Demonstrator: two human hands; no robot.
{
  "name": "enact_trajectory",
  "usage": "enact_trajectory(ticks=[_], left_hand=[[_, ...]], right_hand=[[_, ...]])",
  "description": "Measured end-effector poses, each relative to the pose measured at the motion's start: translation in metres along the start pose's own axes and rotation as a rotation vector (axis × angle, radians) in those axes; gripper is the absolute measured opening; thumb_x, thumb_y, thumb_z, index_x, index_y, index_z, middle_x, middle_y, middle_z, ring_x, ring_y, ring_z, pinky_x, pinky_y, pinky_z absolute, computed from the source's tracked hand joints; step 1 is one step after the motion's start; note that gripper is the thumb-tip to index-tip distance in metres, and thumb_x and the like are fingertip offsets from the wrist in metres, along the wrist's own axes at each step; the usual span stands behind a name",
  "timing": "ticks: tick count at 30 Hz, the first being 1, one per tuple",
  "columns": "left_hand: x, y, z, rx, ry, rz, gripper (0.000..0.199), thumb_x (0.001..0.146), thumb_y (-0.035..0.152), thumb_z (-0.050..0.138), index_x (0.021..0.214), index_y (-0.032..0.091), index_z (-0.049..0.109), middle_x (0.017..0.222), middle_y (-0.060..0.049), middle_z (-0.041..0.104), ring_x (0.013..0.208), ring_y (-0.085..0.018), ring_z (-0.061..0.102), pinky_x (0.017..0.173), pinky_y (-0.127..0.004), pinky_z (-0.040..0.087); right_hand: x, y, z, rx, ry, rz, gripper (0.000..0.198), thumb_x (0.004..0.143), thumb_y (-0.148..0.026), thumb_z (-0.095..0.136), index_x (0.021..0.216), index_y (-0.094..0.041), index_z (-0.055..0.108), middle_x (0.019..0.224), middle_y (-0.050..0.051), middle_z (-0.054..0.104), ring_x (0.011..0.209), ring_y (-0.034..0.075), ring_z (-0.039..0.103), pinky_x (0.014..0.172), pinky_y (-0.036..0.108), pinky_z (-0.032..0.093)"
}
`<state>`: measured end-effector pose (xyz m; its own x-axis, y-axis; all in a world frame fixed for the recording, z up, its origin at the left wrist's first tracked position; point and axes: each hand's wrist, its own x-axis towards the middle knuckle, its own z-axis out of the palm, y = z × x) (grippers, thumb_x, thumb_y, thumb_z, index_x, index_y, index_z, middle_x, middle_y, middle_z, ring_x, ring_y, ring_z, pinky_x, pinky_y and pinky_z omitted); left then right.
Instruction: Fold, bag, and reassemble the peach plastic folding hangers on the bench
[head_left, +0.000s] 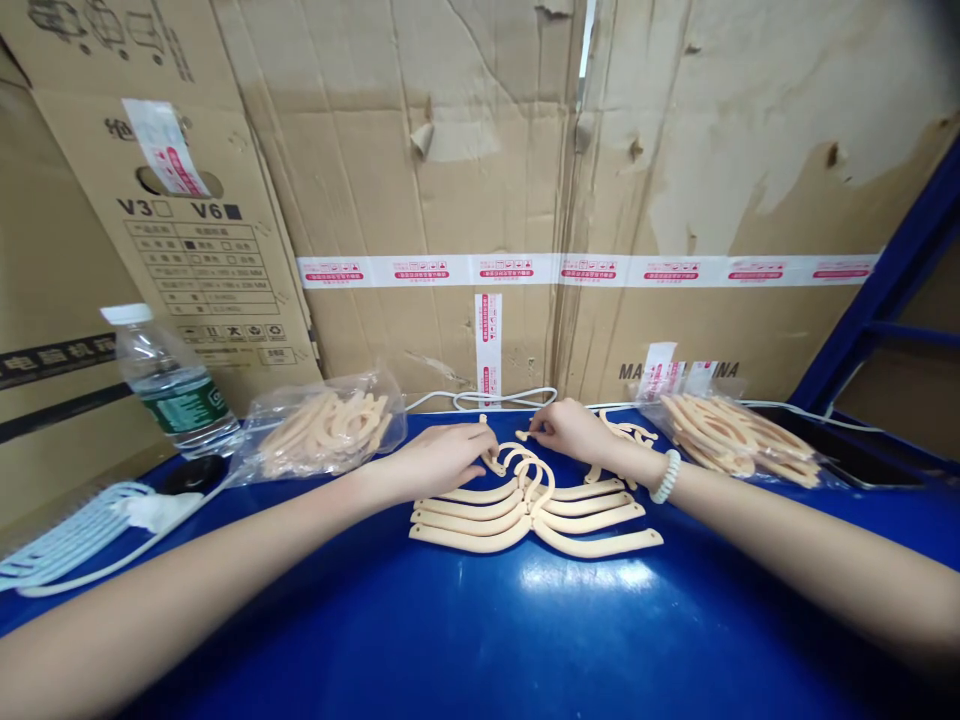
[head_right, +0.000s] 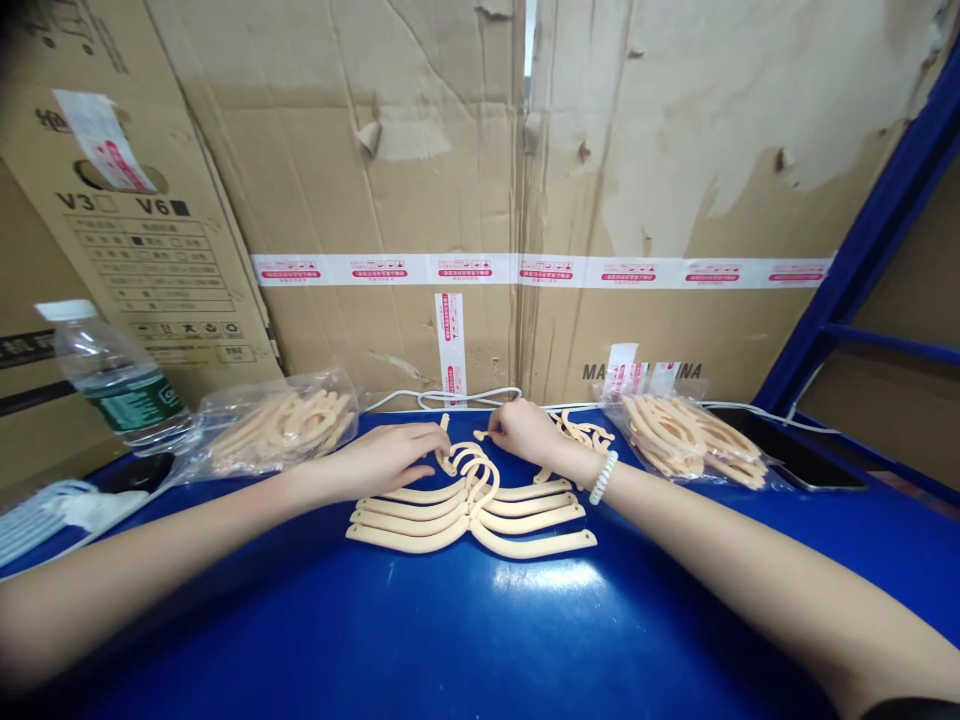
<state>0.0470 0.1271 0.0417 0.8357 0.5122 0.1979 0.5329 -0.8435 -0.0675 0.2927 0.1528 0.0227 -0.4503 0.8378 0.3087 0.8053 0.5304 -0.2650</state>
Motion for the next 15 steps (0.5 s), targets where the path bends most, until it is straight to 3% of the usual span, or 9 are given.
enact_trajectory(ticks=[2,7,12,15], left_hand=[[-0.001,-0.002,0.003,-0.034,0.014,-0.033,0.028,0.083,0.010,0.066,0.109,0.016,0.057,0.105,-0.005,0.069,0.094,-0.021,0.067,0.076,-0.029,0.052],[-0.003,-0.012,0.013,-0.065,0.015,-0.018,0.028,0.085,0.007,0.060,0.111,0.017,0.058,0.108,-0.008,0.068,0.100,-0.022,0.066,0.082,-0.031,0.051],[-0.008,-0.018,0.017,-0.084,0.034,0.015,0.019,0.091,0.008,0.049,0.098,0.018,0.063,0.102,-0.005,0.066,0.093,-0.019,0.064,0.079,-0.027,0.049],[-0.014,-0.016,0.015,-0.107,0.067,0.004,0.023,0.088,0.003,0.047,0.091,0.018,0.064,0.094,-0.003,0.066,0.087,-0.018,0.063,0.073,-0.026,0.047]], right_hand=[[-0.004,0.000,-0.005,0.050,0.090,0.016,0.034,0.098,-0.038,0.051,0.081,-0.015,0.069,0.065,-0.002,0.059,0.067,0.016,0.063,0.067,0.028,0.048],[-0.022,-0.007,-0.025,0.278,0.310,0.100,0.021,0.088,-0.033,0.057,0.081,-0.016,0.067,0.051,-0.001,0.055,0.050,0.016,0.055,0.052,0.026,0.041],[-0.056,-0.024,-0.035,0.557,0.375,0.175,0.032,0.092,-0.046,0.051,0.090,-0.015,0.057,0.059,0.004,0.066,0.044,0.014,0.056,0.043,0.024,0.041],[-0.080,-0.037,-0.035,0.844,0.372,0.237,0.032,0.085,-0.047,0.064,0.088,-0.016,0.058,0.070,0.008,0.071,0.053,0.015,0.062,0.045,0.022,0.042]])
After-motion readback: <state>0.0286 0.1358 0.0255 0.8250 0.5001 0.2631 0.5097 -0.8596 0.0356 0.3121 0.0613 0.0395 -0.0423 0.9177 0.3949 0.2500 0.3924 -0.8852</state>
